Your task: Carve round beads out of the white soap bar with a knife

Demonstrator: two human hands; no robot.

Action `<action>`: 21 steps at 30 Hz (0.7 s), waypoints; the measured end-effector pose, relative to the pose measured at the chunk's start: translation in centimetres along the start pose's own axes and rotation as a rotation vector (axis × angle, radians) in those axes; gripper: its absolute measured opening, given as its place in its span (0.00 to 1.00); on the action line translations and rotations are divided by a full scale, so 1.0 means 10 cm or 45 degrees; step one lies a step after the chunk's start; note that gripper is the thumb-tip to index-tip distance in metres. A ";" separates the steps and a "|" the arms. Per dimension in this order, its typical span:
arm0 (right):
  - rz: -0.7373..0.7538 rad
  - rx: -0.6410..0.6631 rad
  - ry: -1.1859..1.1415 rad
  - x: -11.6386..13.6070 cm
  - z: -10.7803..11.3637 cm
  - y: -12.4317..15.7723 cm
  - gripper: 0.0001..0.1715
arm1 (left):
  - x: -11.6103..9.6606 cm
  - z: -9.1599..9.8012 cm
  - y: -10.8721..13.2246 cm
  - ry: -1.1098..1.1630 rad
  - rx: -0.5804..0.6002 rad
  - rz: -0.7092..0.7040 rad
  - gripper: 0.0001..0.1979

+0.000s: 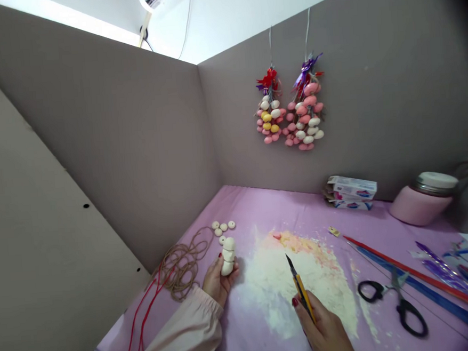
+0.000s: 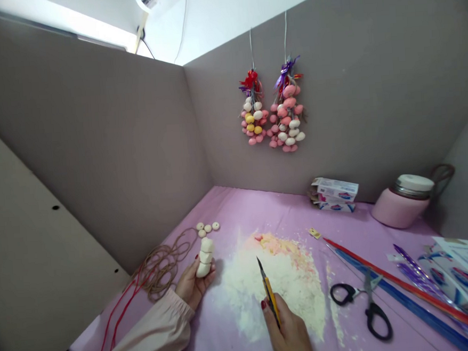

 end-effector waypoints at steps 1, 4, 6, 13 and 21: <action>0.001 0.024 0.004 0.00 -0.01 0.00 0.15 | 0.01 -0.01 0.03 0.020 0.009 0.037 0.14; 0.000 0.046 0.001 -0.01 -0.01 0.00 0.14 | 0.04 -0.09 0.13 0.099 0.073 0.149 0.13; 0.000 0.026 -0.003 -0.01 -0.01 0.00 0.14 | 0.04 -0.17 0.18 0.133 0.149 0.190 0.12; 0.027 0.022 0.065 0.01 -0.01 0.00 0.15 | -0.01 -0.29 0.28 -0.060 0.324 0.043 0.19; 0.054 0.056 0.084 0.03 -0.02 0.00 0.16 | 0.05 -0.29 0.32 -0.130 0.362 -0.054 0.20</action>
Point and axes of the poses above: each hand's wrist, its own y-axis away from the middle knuckle, its own z-axis out of the back of the hand, x = y × z, the point moved 8 cm from there along -y, towards the middle knuckle, and after that the axes turned 6 degrees about -x, right-handed, at the moved point
